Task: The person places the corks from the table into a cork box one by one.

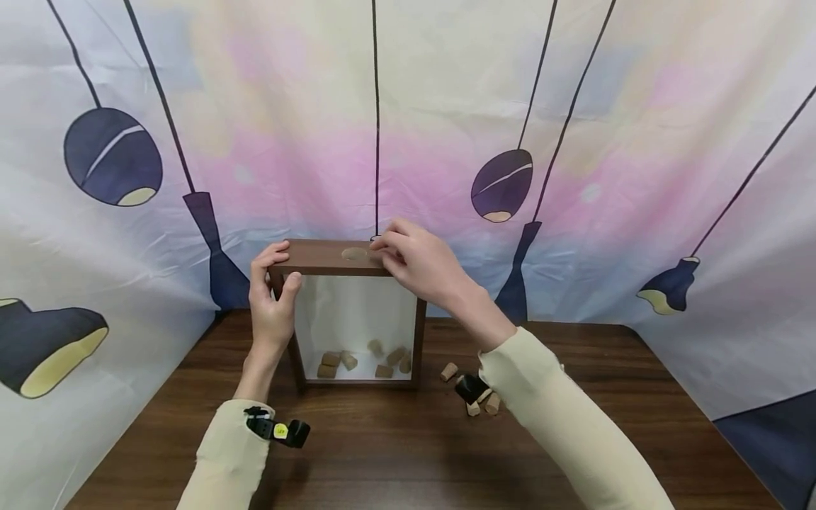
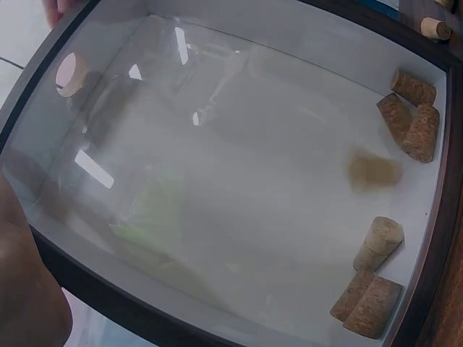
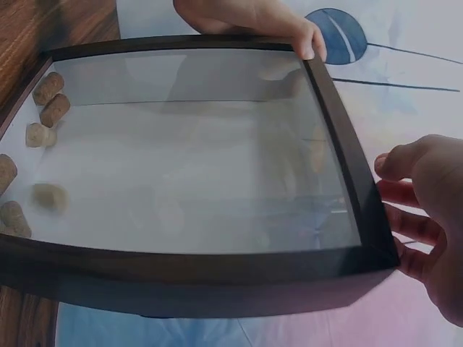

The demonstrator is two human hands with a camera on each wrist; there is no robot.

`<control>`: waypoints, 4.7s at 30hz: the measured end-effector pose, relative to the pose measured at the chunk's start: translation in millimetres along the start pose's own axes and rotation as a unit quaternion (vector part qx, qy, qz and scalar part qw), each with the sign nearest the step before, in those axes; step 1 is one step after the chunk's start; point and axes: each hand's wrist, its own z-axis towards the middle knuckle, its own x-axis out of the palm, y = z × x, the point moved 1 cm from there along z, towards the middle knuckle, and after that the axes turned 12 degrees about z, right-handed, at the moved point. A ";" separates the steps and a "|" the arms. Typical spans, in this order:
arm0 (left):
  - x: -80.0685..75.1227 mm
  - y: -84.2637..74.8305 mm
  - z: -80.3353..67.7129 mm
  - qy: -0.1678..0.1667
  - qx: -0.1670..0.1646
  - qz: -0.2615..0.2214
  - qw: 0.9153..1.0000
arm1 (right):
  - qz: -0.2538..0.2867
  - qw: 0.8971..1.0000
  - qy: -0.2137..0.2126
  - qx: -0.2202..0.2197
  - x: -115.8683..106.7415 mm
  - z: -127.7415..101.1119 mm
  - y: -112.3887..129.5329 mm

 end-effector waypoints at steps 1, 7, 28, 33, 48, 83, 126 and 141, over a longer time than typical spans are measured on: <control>0.1 0.0 0.1 0.000 0.000 0.000 1.000 | 0.003 1.000 -0.008 -0.002 -2.4 -3.0 -0.4; -0.2 -0.6 0.4 -0.001 0.004 0.002 1.000 | 0.055 0.998 -0.042 0.011 -17.3 -21.8 -3.5; -0.2 -2.6 0.7 0.002 0.000 0.003 1.000 | 0.077 0.991 -0.081 0.079 -32.5 -90.4 -38.3; -0.5 -2.2 1.2 -0.001 0.002 0.003 1.000 | 0.073 0.992 -0.058 0.085 -24.4 -104.2 -49.2; 2.4 21.1 -1.0 -0.002 -0.001 0.009 1.000 | 0.072 0.985 0.046 0.151 6.2 -162.1 -80.4; 1.4 7.0 0.5 0.000 -0.003 0.006 1.000 | 0.188 0.923 0.246 0.230 34.5 -249.2 -125.9; 1.3 -3.5 1.8 0.004 0.003 0.000 1.000 | 0.163 0.968 0.138 0.133 -1.7 -220.5 -116.8; 1.6 32.2 -2.5 0.000 -0.003 0.011 1.000 | 0.129 0.988 0.074 0.048 -29.9 -177.5 -98.0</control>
